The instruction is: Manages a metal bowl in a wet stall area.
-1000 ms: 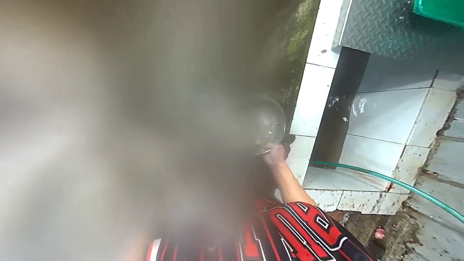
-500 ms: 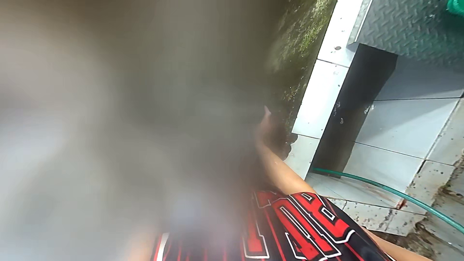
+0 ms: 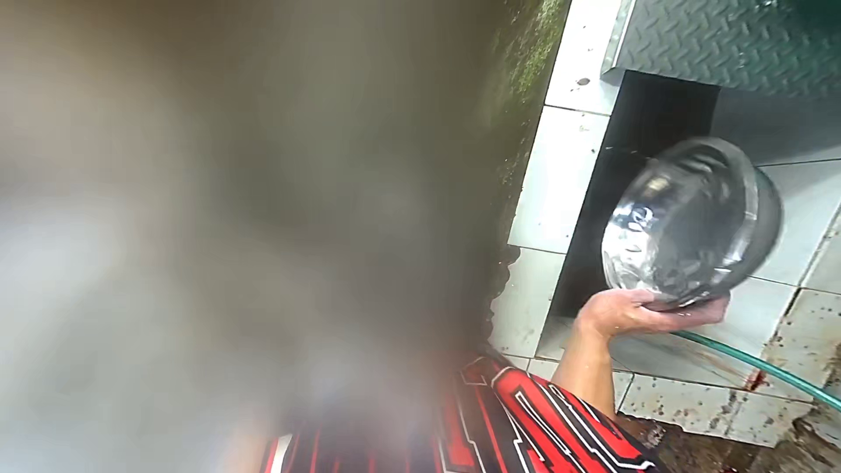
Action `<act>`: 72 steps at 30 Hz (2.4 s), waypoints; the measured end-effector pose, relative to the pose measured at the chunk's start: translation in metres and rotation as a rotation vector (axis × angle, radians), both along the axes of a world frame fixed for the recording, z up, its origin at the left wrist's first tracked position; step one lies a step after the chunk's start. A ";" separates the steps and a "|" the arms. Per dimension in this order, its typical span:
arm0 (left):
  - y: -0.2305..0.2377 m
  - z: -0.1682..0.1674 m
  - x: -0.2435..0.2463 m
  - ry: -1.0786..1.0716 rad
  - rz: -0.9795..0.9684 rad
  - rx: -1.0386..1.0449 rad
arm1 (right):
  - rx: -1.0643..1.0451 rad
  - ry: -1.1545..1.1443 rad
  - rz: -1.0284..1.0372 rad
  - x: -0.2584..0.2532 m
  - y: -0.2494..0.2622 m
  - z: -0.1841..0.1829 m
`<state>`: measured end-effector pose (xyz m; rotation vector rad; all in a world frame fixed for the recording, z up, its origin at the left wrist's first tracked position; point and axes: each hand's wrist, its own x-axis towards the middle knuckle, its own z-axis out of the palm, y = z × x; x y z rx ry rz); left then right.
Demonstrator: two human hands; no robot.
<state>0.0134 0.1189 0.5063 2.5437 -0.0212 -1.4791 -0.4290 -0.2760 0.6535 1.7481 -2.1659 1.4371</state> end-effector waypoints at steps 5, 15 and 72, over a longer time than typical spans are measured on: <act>-0.039 0.038 -0.010 -0.005 -0.152 0.075 | 0.462 0.068 -0.465 -0.103 -0.050 -0.133; -0.096 0.112 -0.016 -0.060 -0.296 0.126 | 1.361 -0.075 0.077 -0.100 -0.003 -0.167; -0.177 0.201 -0.015 0.151 -0.176 -0.017 | 0.993 -0.867 -0.061 0.081 0.128 0.000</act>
